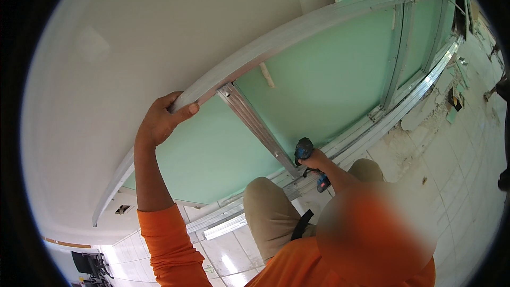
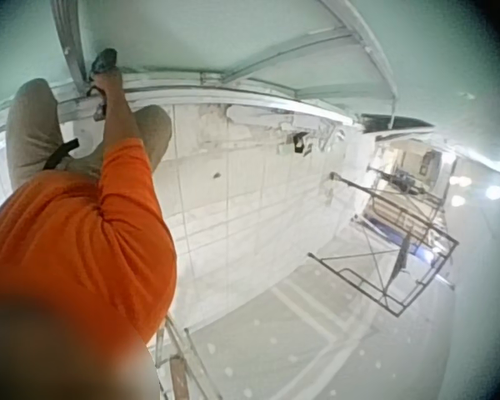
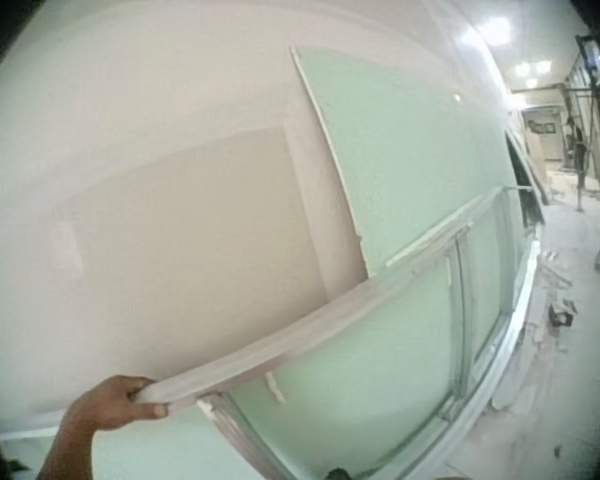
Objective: The person positions a white ceiling panel onto a metal frame and secures it using a cordless drill. They repeatedly align the panel, drive screws into the frame, and adjust the panel's position to ensure it is properly attached.
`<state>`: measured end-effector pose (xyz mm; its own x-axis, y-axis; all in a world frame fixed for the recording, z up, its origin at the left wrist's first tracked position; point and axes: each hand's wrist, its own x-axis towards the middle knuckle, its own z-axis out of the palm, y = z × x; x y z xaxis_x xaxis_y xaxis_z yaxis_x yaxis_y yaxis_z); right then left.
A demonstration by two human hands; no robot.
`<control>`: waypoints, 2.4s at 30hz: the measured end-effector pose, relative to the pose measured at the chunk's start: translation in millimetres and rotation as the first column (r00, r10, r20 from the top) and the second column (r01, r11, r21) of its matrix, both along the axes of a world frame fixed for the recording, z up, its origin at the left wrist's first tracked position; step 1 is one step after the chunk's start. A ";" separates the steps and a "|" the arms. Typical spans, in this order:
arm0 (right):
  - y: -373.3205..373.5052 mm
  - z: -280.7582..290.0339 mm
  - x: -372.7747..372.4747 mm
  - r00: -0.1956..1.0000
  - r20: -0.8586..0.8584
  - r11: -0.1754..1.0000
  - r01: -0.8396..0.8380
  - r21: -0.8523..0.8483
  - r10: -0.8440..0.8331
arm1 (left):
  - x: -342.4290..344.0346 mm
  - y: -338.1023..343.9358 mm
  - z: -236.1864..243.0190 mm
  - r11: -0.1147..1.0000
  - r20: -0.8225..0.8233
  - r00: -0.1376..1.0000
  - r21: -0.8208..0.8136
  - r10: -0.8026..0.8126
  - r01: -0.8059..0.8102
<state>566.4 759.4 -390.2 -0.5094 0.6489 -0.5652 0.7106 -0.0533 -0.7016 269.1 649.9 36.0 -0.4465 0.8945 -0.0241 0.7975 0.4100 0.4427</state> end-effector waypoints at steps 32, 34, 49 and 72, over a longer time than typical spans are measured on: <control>13.1 -0.7 -9.6 0.982 0.031 0.978 -0.188 0.096 0.185 | 4.6 -2.1 2.3 0.999 -0.029 1.000 -0.032 -0.002 0.001; 16.9 -3.9 -10.5 0.982 0.061 0.984 -0.179 0.019 0.178 | 4.9 -2.5 4.1 0.998 -0.022 1.000 -0.062 -0.008 0.006; 24.2 -16.6 -11.7 0.978 0.048 0.979 -0.203 0.008 0.202 | 6.7 -1.5 2.3 0.999 -0.042 0.999 -0.048 0.012 -0.014; 25.1 -14.8 -8.8 0.984 0.055 0.985 -0.169 -0.032 0.170 | 10.0 -1.4 6.4 0.996 -0.049 0.999 -0.083 0.006 -0.010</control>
